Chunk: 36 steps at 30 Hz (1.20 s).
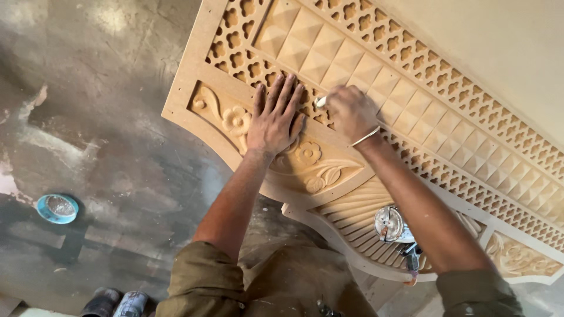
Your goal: The person sands a large, intricately carved wooden panel using a small sanding block. They systematically smooth the raised geometric and floral patterns, moving across the surface to prepare it for finishing.
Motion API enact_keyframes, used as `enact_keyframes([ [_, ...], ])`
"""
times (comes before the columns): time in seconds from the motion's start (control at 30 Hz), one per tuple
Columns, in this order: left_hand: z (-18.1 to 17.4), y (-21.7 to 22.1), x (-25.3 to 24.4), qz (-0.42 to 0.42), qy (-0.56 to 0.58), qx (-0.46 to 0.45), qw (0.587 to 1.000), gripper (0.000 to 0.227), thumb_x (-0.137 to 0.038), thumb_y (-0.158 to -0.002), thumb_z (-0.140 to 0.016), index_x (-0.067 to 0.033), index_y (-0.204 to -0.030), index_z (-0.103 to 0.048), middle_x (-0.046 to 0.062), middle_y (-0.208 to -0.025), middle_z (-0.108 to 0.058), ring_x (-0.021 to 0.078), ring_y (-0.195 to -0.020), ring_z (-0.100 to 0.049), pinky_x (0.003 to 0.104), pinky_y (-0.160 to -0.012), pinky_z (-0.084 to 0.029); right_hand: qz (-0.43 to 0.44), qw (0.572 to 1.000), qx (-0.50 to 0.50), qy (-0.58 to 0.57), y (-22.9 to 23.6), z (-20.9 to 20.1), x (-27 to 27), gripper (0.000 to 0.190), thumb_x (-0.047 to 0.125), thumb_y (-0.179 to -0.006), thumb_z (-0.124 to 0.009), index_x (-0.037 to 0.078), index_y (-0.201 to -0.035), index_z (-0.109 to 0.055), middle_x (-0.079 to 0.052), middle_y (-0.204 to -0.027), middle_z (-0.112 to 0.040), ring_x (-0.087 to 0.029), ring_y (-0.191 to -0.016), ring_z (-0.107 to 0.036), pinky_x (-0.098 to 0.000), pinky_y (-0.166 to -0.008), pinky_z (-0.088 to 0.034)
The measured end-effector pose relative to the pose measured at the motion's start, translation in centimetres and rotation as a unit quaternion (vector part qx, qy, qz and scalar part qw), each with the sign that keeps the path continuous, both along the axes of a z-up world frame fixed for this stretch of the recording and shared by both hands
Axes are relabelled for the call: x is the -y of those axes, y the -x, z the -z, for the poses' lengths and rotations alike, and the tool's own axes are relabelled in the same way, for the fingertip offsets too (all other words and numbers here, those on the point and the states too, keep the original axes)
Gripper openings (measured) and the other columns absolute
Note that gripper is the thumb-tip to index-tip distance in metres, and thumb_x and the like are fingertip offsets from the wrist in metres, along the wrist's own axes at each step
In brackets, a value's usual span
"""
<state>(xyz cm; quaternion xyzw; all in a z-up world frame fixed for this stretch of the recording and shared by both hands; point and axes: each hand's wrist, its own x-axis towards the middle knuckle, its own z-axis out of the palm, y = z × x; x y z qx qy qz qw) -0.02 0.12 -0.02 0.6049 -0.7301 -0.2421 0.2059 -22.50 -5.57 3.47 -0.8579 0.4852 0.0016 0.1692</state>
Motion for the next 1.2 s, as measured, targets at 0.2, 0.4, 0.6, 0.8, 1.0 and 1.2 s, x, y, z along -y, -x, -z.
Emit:
enact_keyframes([
  [0.2, 0.6, 0.1, -0.1, -0.039, 0.010, -0.008, 0.999, 0.072, -0.043, -0.107, -0.046, -0.0003, -0.162, -0.031, 0.018, -0.169, -0.027, 0.0319, -0.158, -0.023, 0.049, -0.130, -0.015, 0.128, 0.980, 0.055, -0.139, -1.7, 0.0, -0.7, 0.007, 0.010, -0.098, -0.069, 0.005, -0.095, -0.066, -0.013, -0.097, -0.067, -0.029, -0.090, -0.066, -0.0449, -0.086, -0.054],
  [0.4, 0.8, 0.0, -0.1, -0.064, 0.035, -0.011, 0.997, 0.073, -0.043, -0.105, -0.049, 0.0043, -0.158, -0.032, 0.021, -0.166, -0.032, 0.0343, -0.156, -0.027, 0.050, -0.129, -0.016, 0.029, 0.996, 0.050, 0.068, -2.6, -1.8, -0.4, 0.014, 0.009, -0.087, -0.067, 0.000, -0.098, -0.067, -0.018, -0.107, -0.069, -0.032, -0.102, -0.068, -0.0431, -0.091, -0.054],
  [0.6, 1.0, -0.1, -0.1, -0.063, 0.030, -0.015, 0.997, 0.069, -0.038, -0.104, -0.051, 0.0040, -0.157, -0.037, 0.021, -0.164, -0.036, 0.0340, -0.155, -0.029, 0.049, -0.129, -0.018, 0.151, 0.970, 0.191, -0.013, -4.9, -1.4, 0.0, 0.014, 0.010, -0.099, -0.065, -0.003, -0.102, -0.067, -0.020, -0.102, -0.068, -0.034, -0.096, -0.068, -0.0440, -0.086, -0.054],
  [0.8, 1.1, -0.8, 0.1, -0.051, 0.016, -0.043, 0.998, 0.066, -0.033, -0.103, -0.051, 0.0015, -0.158, -0.038, 0.019, -0.165, -0.037, 0.0318, -0.156, -0.030, 0.049, -0.130, -0.018, 0.173, 0.982, 0.010, -0.077, -6.3, -1.9, 0.4, 0.017, 0.016, -0.098, -0.064, 0.001, -0.090, -0.067, -0.017, -0.094, -0.066, -0.034, -0.086, -0.065, -0.0463, -0.081, -0.052],
  [1.0, 2.2, -6.7, 2.8, -0.009, 0.009, -0.013, 1.000, 0.070, -0.037, -0.097, -0.050, -0.0012, -0.156, -0.036, 0.021, -0.163, -0.029, 0.0349, -0.152, -0.023, 0.055, -0.122, -0.013, 0.175, 0.980, -0.035, 0.086, -6.6, -2.3, 0.0, 0.010, 0.014, -0.094, -0.067, 0.004, -0.094, -0.070, -0.013, -0.095, -0.068, -0.036, -0.091, -0.064, -0.0496, -0.082, -0.051],
  [1.2, 2.6, -8.8, 3.4, -0.032, -0.016, -0.011, 0.999, 0.067, -0.040, -0.106, -0.046, -0.0049, -0.162, -0.033, 0.019, -0.169, -0.024, 0.0361, -0.158, -0.019, 0.056, -0.128, -0.009, 0.335, 0.936, 0.111, 0.005, -7.6, -1.1, -1.3, 0.015, 0.015, -0.100, -0.065, 0.003, -0.106, -0.069, -0.013, -0.099, -0.068, -0.032, -0.090, -0.067, -0.0443, -0.083, -0.054],
])
